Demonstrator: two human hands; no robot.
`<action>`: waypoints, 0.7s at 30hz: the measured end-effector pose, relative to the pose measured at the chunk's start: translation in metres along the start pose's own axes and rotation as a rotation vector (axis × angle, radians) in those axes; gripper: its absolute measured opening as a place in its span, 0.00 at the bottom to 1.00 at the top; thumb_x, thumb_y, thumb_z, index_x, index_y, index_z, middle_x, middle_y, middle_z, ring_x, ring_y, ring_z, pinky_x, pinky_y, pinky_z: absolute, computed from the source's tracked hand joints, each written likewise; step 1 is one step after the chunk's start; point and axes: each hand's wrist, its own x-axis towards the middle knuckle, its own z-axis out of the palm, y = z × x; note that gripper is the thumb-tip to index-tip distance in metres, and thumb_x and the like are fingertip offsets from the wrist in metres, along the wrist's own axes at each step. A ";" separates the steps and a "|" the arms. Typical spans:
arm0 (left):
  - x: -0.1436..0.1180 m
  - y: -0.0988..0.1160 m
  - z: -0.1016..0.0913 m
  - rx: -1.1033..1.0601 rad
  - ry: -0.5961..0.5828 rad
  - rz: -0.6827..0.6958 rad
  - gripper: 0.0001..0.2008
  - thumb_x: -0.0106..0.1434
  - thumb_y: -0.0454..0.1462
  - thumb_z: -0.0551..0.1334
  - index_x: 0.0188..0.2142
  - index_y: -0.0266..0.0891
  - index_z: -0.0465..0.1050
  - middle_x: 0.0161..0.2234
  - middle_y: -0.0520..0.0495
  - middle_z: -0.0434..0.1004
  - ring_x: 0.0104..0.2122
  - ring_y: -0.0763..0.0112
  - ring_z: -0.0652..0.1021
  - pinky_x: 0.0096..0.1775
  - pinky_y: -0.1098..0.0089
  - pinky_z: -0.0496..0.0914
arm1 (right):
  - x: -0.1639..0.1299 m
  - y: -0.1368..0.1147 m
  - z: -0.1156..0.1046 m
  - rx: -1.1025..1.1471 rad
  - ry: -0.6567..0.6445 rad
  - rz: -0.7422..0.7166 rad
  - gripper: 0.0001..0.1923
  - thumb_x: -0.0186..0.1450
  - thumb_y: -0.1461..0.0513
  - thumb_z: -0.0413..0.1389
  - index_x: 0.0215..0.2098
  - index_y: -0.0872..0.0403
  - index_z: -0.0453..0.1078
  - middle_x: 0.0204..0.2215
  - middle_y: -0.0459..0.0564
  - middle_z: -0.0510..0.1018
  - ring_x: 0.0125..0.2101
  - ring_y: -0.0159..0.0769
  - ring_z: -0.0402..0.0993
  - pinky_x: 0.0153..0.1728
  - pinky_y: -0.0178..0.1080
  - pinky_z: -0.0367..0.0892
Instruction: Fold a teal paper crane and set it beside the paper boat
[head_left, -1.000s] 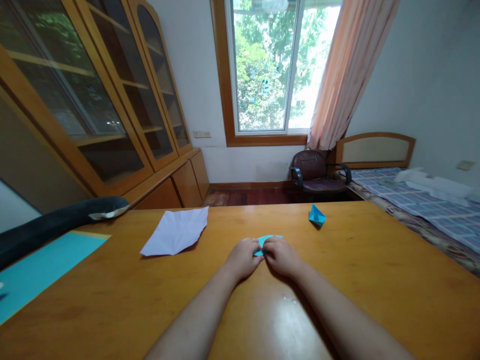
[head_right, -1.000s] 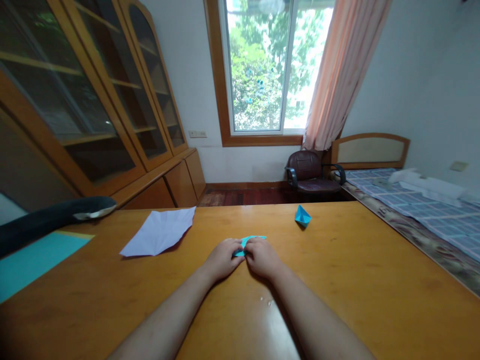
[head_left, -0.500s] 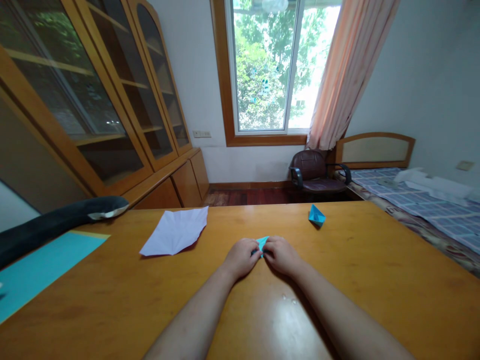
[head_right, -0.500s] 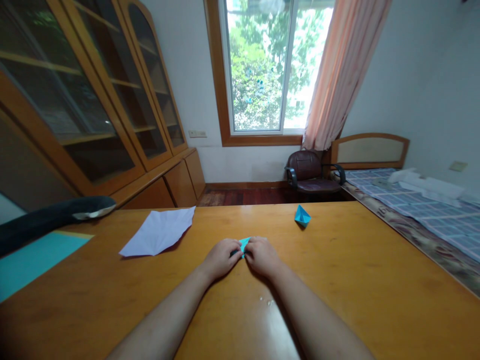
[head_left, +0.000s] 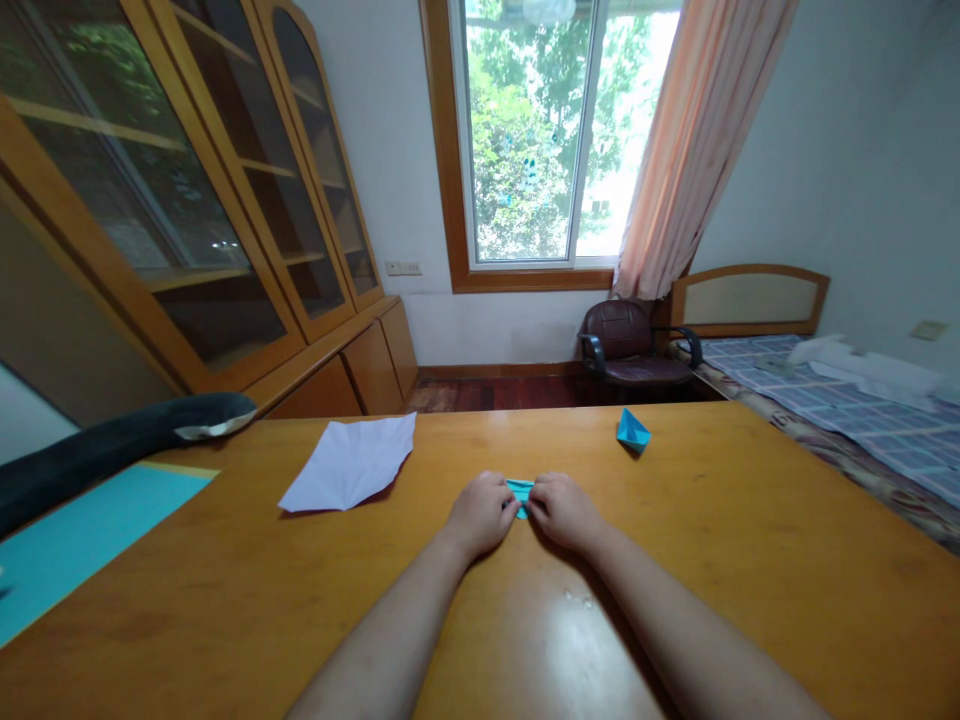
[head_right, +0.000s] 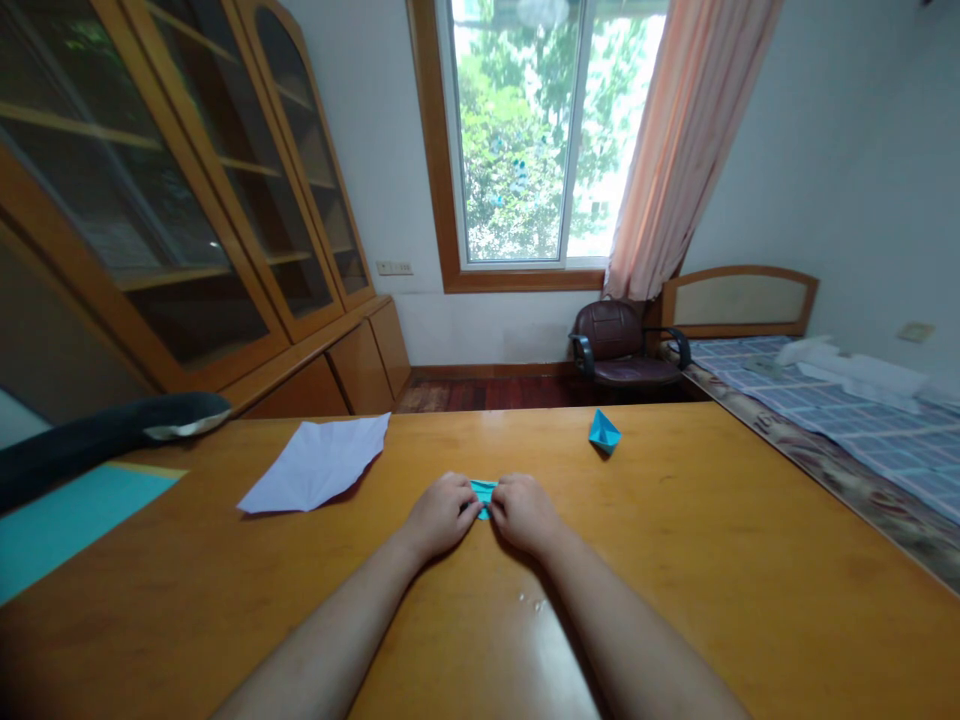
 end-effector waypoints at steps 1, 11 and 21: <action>0.000 0.000 0.001 0.006 -0.009 -0.013 0.14 0.65 0.41 0.56 0.28 0.39 0.76 0.32 0.45 0.75 0.35 0.66 0.72 0.38 0.68 0.63 | 0.000 0.000 0.000 0.000 -0.008 0.009 0.15 0.67 0.60 0.51 0.27 0.55 0.74 0.27 0.50 0.76 0.29 0.33 0.68 0.32 0.34 0.56; 0.005 -0.002 0.002 0.035 -0.054 -0.180 0.17 0.66 0.45 0.54 0.28 0.40 0.74 0.32 0.46 0.77 0.33 0.67 0.73 0.33 0.68 0.60 | 0.004 0.002 -0.001 -0.035 -0.068 0.171 0.15 0.67 0.58 0.50 0.29 0.55 0.74 0.30 0.50 0.76 0.32 0.34 0.69 0.32 0.35 0.54; 0.006 -0.004 0.001 0.040 -0.073 -0.245 0.16 0.65 0.45 0.55 0.29 0.39 0.74 0.34 0.44 0.76 0.36 0.64 0.74 0.35 0.68 0.62 | 0.004 0.004 0.001 -0.052 -0.074 0.227 0.13 0.65 0.58 0.51 0.29 0.55 0.74 0.30 0.51 0.76 0.32 0.35 0.68 0.33 0.35 0.55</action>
